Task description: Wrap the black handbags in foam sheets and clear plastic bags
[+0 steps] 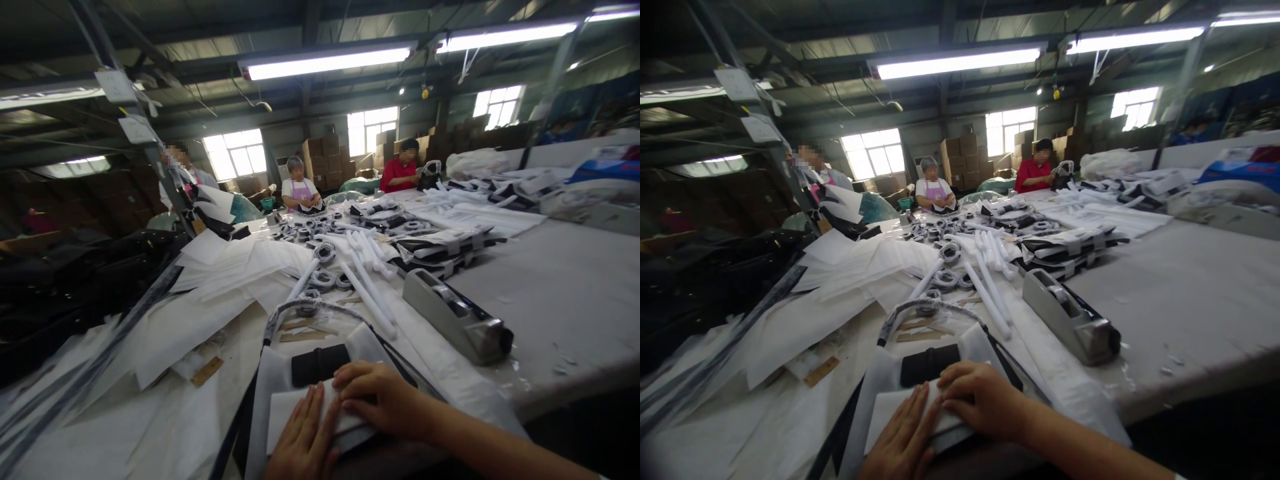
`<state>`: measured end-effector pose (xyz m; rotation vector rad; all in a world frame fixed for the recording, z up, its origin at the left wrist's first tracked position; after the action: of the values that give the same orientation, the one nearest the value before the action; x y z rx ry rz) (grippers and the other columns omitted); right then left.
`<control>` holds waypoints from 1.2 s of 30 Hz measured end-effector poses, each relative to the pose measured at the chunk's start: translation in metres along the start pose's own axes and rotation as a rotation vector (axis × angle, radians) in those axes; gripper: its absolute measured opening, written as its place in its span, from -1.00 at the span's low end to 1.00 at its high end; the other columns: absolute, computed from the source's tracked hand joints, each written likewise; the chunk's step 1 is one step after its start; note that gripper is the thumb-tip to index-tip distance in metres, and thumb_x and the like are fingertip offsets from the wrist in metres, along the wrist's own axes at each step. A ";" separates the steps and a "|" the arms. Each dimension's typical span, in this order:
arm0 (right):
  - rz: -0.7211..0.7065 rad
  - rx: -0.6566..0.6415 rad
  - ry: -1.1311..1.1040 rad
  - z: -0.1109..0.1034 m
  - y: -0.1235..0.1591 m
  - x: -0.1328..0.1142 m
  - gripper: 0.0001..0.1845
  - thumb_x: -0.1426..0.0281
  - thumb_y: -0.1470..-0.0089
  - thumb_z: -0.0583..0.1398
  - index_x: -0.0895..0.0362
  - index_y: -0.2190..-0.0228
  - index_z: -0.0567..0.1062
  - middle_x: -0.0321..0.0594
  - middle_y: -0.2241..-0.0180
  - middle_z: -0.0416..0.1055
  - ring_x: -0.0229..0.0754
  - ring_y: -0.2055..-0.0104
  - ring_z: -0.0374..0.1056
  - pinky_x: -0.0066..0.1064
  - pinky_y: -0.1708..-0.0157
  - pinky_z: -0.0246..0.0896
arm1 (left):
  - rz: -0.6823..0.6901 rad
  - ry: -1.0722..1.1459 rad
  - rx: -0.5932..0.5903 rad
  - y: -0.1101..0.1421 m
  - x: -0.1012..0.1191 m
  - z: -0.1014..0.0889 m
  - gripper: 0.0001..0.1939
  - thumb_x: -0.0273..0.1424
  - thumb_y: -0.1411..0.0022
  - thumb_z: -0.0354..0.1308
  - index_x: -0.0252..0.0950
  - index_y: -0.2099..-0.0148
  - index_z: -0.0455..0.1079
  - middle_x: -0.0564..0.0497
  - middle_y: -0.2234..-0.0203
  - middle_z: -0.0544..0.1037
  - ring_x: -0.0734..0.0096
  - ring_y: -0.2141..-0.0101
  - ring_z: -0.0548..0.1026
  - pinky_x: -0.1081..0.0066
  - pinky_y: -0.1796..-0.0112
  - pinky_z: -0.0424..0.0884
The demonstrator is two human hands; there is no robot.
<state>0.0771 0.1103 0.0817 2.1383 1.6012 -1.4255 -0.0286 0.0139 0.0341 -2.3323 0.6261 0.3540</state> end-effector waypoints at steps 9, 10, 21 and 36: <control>0.484 0.220 0.591 -0.108 -0.046 0.079 -0.65 0.29 -0.26 0.15 0.20 -0.01 0.49 0.01 0.04 0.51 -0.02 0.00 0.42 -0.24 -0.04 0.29 | -0.065 -0.018 0.086 0.013 0.004 0.016 -0.43 -0.06 -0.43 -0.20 -0.19 -0.33 0.20 -0.22 -0.05 0.53 0.17 -0.12 0.45 0.30 0.00 0.47; 0.534 0.216 0.629 -0.114 -0.049 0.095 -0.60 0.29 -0.21 0.21 0.24 -0.02 0.47 0.07 0.04 0.49 0.03 -0.02 0.40 -0.16 -0.04 0.28 | -0.078 -0.017 0.096 0.013 0.005 0.016 -0.46 -0.10 -0.44 -0.19 -0.19 -0.33 0.21 -0.22 -0.05 0.53 0.18 -0.12 0.44 0.31 -0.01 0.46; 0.553 0.368 0.633 -0.162 -0.020 0.067 -0.54 0.36 -0.28 0.07 0.11 -0.19 0.27 -0.05 -0.05 0.46 -0.03 -0.04 0.42 -0.28 -0.03 0.31 | 0.002 -0.063 -0.117 0.002 0.002 0.007 -0.43 -0.57 -0.32 -0.10 -0.30 -0.35 0.13 -0.24 -0.18 0.40 0.17 -0.17 0.38 0.18 -0.06 0.45; -0.124 0.298 0.778 -0.018 0.108 -0.051 -0.55 0.64 -0.16 0.01 0.08 0.04 0.52 -0.14 0.18 0.54 -0.09 0.13 0.43 -0.29 0.12 0.39 | -0.222 0.781 -0.730 -0.054 -0.045 -0.019 -0.38 -0.46 -0.26 0.12 -0.17 -0.35 0.15 -0.13 -0.24 0.30 0.12 -0.18 0.35 0.19 -0.18 0.27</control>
<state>0.1743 0.0385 0.0837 3.0750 1.8420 -0.9349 -0.0369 0.0518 0.0962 -3.2166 0.6404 -0.5660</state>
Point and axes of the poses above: each hand's wrist, its own y-axis away from the middle knuckle, its own z-axis out of the palm, x = y × z, the point moved 8 cm from there along -y, towards the middle knuckle
